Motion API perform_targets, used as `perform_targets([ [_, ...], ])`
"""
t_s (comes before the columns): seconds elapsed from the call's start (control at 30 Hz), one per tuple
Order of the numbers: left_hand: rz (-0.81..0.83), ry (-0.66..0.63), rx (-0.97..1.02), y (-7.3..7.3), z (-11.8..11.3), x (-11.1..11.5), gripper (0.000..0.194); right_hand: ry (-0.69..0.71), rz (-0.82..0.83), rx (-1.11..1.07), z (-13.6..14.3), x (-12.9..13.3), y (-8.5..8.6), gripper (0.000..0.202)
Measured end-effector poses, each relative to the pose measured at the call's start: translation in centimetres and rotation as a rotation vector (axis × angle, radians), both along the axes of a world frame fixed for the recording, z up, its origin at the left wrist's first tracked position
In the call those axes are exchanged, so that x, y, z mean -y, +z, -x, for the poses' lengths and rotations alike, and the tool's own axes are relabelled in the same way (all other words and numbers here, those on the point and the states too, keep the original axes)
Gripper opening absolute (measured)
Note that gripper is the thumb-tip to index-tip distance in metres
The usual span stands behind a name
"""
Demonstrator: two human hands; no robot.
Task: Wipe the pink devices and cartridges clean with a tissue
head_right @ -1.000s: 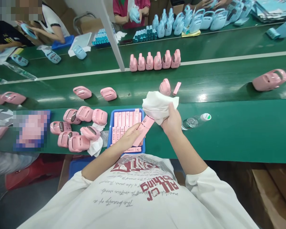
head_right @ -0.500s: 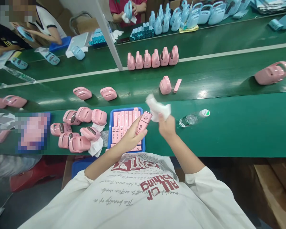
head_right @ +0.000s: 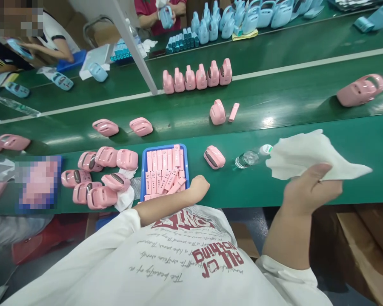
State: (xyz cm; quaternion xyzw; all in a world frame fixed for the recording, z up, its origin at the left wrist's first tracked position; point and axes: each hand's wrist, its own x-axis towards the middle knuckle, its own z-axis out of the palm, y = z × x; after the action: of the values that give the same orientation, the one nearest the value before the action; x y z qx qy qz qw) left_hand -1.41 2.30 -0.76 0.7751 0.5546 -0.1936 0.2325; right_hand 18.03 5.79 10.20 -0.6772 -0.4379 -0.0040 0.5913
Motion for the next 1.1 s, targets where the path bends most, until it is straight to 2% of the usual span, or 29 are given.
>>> perform_targets([
  [0.1,0.03,0.006,-0.047,-0.6,-1.5,0.3,0.032,-0.094,0.194,0.21,-1.9,-0.2,-0.5,0.086],
  [0.17,0.08,0.017,-0.063,-0.8,-2.1,-0.2,0.03,-0.098,0.348,0.31,-2.8,-0.7,-1.2,0.096],
  [0.23,0.142,0.034,-0.065,-1.0,-2.0,-1.4,0.024,-0.071,0.443,0.358,-3.3,-1.6,-1.9,0.096],
  [0.33,0.218,0.085,-0.057,-1.0,-0.3,-4.1,0.016,-0.052,0.526,0.39,-3.2,-3.2,-2.6,0.078],
  [0.4,0.244,0.138,-0.059,-0.9,1.6,-5.6,0.022,-0.027,0.624,0.42,-2.8,-4.4,-3.1,0.065],
  [0.5,0.27,0.23,-0.044,-0.5,3.9,-6.0,0.028,0.144,0.71,0.455,-1.9,-5.5,-4.5,0.044],
  [0.57,0.265,0.298,-0.009,-0.3,4.8,-5.0,0.026,0.297,0.652,0.446,-1.5,-5.7,-5.9,0.032],
  [0.63,0.23,0.368,0.059,-0.1,5.3,-3.3,0.019,0.389,0.542,0.398,-1.4,-5.7,-7.5,0.026],
  [0.77,0.166,0.515,0.321,1.0,6.6,-0.6,0.022,0.421,0.386,0.225,-2.1,-5.9,-9.9,0.023],
  [0.83,0.159,0.594,0.5,2.2,7.7,0.0,0.034,0.316,0.351,0.114,-2.7,-6.3,-10.5,0.022],
  [0.93,0.132,0.719,0.803,4.8,9.1,0.7,0.048,0.061,0.288,-0.011,-3.7,-7.2,-10.7,0.024],
  [1.03,0.195,0.932,1.287,7.4,9.8,1.7,0.053,-0.147,0.02,-0.189,-5.4,-8.2,-10.6,0.03],
  [1.1,0.288,1.016,1.555,8.8,9.8,2.4,0.056,-0.226,-0.169,-0.37,-6.9,-8.9,-10.6,0.03],
])
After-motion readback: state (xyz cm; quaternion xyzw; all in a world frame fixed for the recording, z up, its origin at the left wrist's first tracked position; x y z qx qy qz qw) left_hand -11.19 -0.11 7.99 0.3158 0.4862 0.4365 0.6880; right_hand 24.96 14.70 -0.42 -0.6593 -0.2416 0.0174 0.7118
